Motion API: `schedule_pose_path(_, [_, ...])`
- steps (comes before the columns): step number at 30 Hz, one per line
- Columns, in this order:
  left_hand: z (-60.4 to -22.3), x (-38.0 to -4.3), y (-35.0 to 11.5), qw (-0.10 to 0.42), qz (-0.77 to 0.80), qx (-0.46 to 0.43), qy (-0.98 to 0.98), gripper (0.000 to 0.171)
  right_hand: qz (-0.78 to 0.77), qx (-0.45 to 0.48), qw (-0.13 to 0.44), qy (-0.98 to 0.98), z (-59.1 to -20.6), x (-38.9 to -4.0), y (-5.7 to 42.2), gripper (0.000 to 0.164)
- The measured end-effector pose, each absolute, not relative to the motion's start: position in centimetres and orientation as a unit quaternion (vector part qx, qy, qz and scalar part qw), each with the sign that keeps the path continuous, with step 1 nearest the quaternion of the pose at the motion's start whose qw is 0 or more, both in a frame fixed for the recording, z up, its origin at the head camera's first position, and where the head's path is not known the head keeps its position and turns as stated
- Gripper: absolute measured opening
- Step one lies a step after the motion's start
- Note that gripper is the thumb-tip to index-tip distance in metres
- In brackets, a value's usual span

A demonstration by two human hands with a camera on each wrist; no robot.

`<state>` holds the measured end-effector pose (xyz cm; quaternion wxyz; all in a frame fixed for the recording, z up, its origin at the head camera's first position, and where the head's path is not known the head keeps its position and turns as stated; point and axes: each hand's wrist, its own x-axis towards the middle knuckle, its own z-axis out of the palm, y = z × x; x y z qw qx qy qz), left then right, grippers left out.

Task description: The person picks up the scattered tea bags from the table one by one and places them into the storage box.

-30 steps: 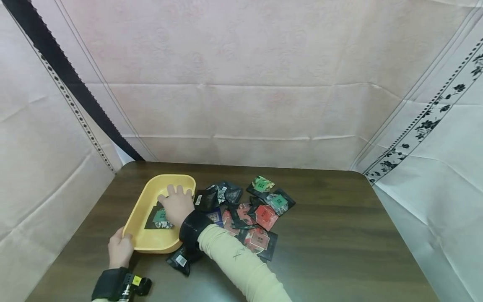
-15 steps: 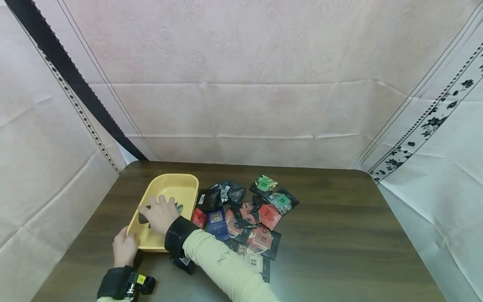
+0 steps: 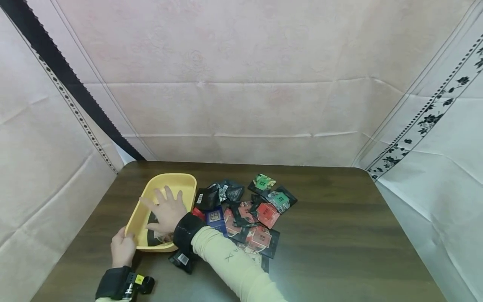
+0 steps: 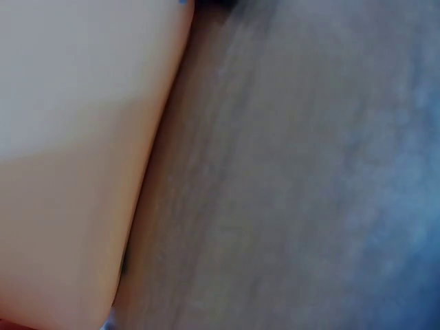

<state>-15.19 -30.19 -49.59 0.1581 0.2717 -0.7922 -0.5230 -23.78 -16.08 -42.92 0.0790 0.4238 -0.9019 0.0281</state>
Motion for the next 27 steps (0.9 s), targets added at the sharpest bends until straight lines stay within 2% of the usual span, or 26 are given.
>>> schedule_pose_path(5, [-49.4,-15.3,-30.3,0.146,-0.536,0.276,-0.784,0.043,0.025,0.386,0.082,-0.919,-42.8,-25.8,-12.2,0.073])
schedule_pose_path(12, [-49.5,-14.7,-31.0,0.160,-0.522,0.279,-0.790,0.042,0.040,0.329,0.097,-0.938,-44.3,-28.5,-6.2,0.071])
schedule_pose_path(27, [-49.7,-15.3,-30.4,0.150,-0.523,0.302,-0.783,0.045,0.064,0.227,0.080,-0.969,-45.9,-30.3,4.3,0.070])
